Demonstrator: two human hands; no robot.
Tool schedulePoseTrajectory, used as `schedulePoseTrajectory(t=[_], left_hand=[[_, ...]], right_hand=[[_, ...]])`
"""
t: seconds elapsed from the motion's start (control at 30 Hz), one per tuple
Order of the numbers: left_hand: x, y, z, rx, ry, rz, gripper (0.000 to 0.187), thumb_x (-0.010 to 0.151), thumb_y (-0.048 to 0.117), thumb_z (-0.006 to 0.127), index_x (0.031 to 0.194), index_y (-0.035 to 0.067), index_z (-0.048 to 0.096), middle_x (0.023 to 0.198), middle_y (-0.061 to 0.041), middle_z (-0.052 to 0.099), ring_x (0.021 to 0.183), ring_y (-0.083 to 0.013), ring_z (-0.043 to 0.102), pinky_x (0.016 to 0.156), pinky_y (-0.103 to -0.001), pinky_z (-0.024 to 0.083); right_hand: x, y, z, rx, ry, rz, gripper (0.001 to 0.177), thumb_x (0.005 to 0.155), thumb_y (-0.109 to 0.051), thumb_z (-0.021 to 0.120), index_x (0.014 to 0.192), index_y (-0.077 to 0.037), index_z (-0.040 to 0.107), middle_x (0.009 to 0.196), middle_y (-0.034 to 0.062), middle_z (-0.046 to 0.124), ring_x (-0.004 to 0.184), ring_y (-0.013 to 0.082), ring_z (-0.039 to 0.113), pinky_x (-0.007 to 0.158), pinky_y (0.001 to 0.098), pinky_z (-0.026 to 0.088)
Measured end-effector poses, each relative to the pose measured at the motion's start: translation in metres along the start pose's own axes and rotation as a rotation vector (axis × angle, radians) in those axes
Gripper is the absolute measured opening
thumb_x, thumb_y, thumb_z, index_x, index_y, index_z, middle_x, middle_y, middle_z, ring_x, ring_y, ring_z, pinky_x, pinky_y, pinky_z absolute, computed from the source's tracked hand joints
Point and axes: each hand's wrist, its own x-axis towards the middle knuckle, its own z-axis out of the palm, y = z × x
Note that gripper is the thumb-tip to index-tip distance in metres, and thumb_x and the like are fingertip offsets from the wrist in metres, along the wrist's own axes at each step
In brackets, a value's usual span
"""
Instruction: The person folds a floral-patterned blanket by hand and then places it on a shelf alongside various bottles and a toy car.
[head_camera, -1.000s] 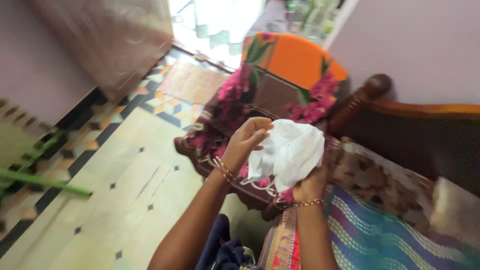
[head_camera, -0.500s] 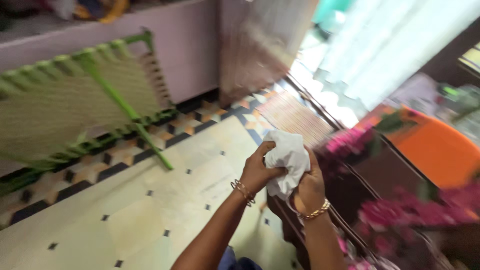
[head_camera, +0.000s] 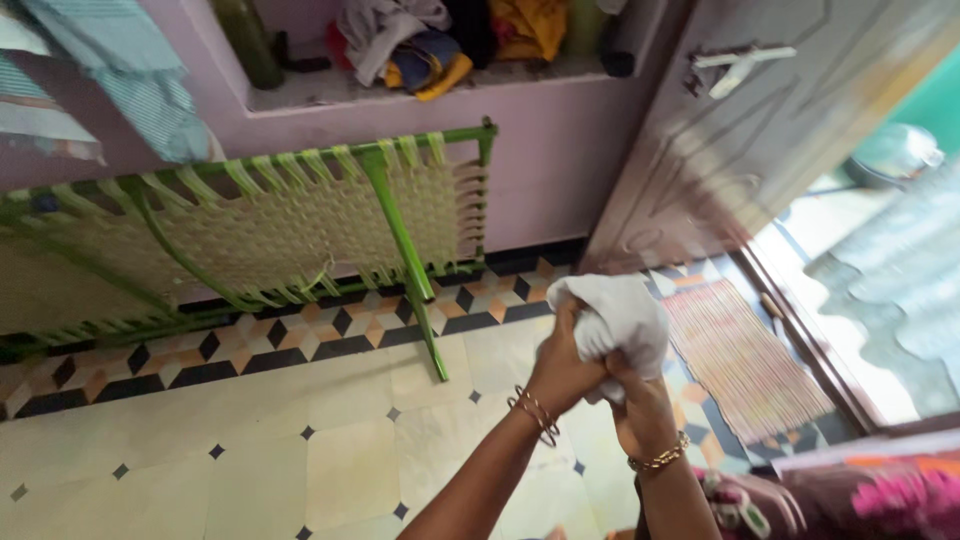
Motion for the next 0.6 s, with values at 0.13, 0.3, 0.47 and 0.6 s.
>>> schedulePoseTrajectory(t=[0.13, 0.3, 0.47, 0.6], left_hand=[[0.051, -0.025, -0.016, 0.106, -0.042, 0.26, 0.074, 0.076, 0.018, 0.07, 0.145, 0.009, 0.046, 0.134, -0.02, 0.063, 0.123, -0.0375, 0.064, 0.103, -0.042, 0.053], [0.129, -0.038, -0.026, 0.313, 0.09, 0.184, 0.073, 0.072, 0.021, 0.079, 0.14, 0.01, 0.054, 0.139, -0.019, 0.053, 0.132, -0.0373, 0.052, 0.11, -0.043, 0.043], [0.207, -0.03, -0.023, 0.24, 0.291, 0.182, 0.074, 0.076, 0.02, 0.074, 0.146, 0.01, 0.05, 0.138, -0.017, 0.054, 0.131, -0.0349, 0.053, 0.113, -0.042, 0.043], [0.236, -0.029, -0.045, 0.26, 0.448, 0.128, 0.069, 0.08, 0.023, 0.074, 0.144, 0.013, 0.051, 0.139, -0.014, 0.052, 0.127, -0.03, 0.057, 0.108, -0.041, 0.047]], right_hand=[[0.067, 0.001, -0.007, 0.021, 0.04, 0.037, 0.052, 0.089, -0.002, 0.065, 0.139, -0.006, 0.054, 0.123, 0.0067, 0.065, 0.102, 0.0198, 0.066, 0.075, 0.0343, 0.056], [0.15, -0.023, 0.008, -0.035, 0.03, -0.013, 0.056, 0.086, 0.008, 0.061, 0.139, -0.006, 0.052, 0.129, 0.0062, 0.063, 0.116, 0.0189, 0.064, 0.093, 0.0329, 0.055], [0.239, -0.051, 0.018, -0.038, -0.006, 0.031, 0.057, 0.086, 0.01, 0.06, 0.14, -0.008, 0.053, 0.131, 0.0079, 0.062, 0.119, 0.0217, 0.063, 0.097, 0.0354, 0.054], [0.292, -0.056, 0.037, -0.02, -0.081, 0.008, 0.057, 0.087, 0.011, 0.058, 0.14, -0.006, 0.053, 0.13, 0.0085, 0.064, 0.118, 0.0213, 0.065, 0.098, 0.0352, 0.055]])
